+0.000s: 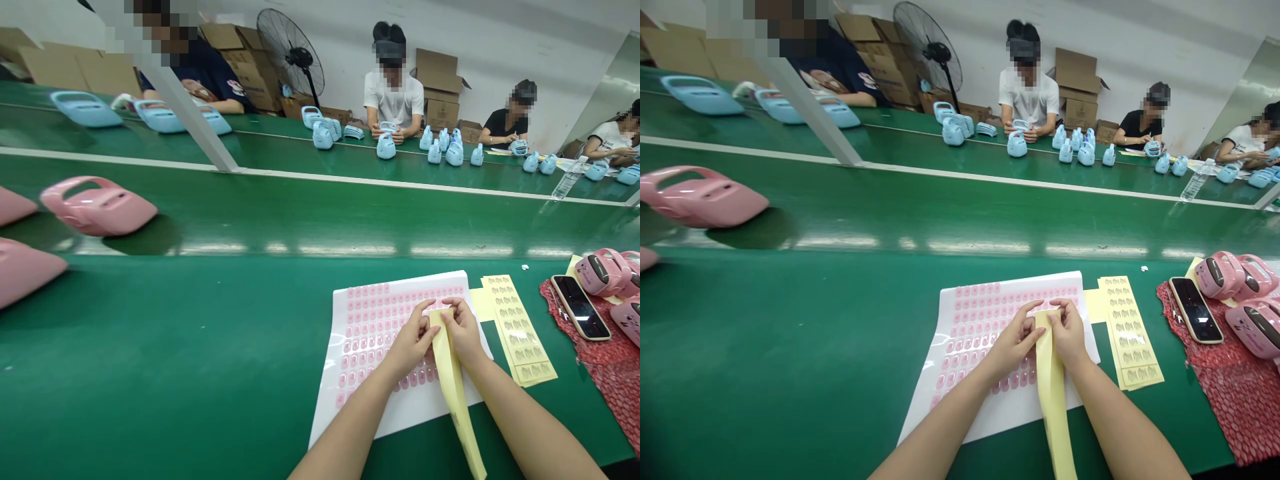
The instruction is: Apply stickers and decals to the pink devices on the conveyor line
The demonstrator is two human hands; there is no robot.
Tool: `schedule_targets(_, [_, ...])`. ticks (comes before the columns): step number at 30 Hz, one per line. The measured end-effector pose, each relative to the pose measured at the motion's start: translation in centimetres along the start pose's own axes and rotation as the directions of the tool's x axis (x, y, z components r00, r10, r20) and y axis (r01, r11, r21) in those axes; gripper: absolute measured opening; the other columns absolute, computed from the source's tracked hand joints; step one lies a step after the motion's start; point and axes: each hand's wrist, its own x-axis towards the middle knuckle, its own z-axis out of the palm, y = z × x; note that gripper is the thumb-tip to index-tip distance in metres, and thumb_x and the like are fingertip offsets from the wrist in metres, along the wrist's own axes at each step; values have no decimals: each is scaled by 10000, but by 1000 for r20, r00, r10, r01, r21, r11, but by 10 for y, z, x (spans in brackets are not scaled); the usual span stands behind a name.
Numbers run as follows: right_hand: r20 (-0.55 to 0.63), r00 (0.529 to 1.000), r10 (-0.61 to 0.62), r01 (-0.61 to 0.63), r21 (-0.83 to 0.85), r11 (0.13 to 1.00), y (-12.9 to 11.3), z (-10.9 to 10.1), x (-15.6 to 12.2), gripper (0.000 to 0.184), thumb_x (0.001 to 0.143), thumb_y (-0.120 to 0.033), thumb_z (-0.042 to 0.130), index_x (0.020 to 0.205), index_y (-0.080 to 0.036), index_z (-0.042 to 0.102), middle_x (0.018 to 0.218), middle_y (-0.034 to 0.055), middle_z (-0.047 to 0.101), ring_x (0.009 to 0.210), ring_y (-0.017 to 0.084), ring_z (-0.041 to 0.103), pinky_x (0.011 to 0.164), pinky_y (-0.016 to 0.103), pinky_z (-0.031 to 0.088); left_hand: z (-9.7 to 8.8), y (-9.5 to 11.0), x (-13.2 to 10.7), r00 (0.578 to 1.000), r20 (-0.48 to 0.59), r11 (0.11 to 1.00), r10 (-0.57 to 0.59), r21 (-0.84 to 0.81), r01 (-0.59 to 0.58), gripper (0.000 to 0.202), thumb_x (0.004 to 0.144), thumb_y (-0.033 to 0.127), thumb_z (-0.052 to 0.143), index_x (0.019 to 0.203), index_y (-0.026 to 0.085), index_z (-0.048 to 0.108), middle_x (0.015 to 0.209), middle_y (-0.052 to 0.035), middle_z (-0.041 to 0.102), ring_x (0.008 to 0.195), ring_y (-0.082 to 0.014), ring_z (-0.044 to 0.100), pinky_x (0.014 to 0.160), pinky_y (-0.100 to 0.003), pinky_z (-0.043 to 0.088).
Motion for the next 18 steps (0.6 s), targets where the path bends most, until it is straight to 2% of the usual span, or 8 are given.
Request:
schedule_targets(5, [-10, 1000, 6, -6, 36, 999, 2, 0, 0, 243, 651, -307, 574, 859, -207, 498, 575, -64, 402, 511, 113, 418, 493, 246, 346, 1, -1, 0, 998, 38, 999, -53, -12, 53, 364, 761, 311, 471, 1101, 207, 394, 509, 121, 326, 345, -69, 360, 356, -195, 313])
schedule_targets(13, [-32, 999, 33, -29, 138, 990, 0, -2, 5, 258, 637, -327, 602, 845, -207, 510, 566, -73, 392, 491, 92, 387, 488, 233, 311, -1, -1, 0, 996, 86, 994, -26, -100, 35, 583, 709, 241, 555, 1232, 215, 300, 556, 112, 377, 427, -60, 393, 432, -200, 342])
schedule_targets(18, [-12, 1000, 23, -22, 145, 989, -3, -3, 5, 265, 650, -356, 608, 853, -204, 530, 562, -70, 400, 488, 88, 379, 478, 229, 299, -2, -3, 3, 993, 61, 963, -106, -242, 117, 568, 675, 301, 589, 1181, 197, 353, 525, 118, 353, 423, -72, 405, 409, -204, 353])
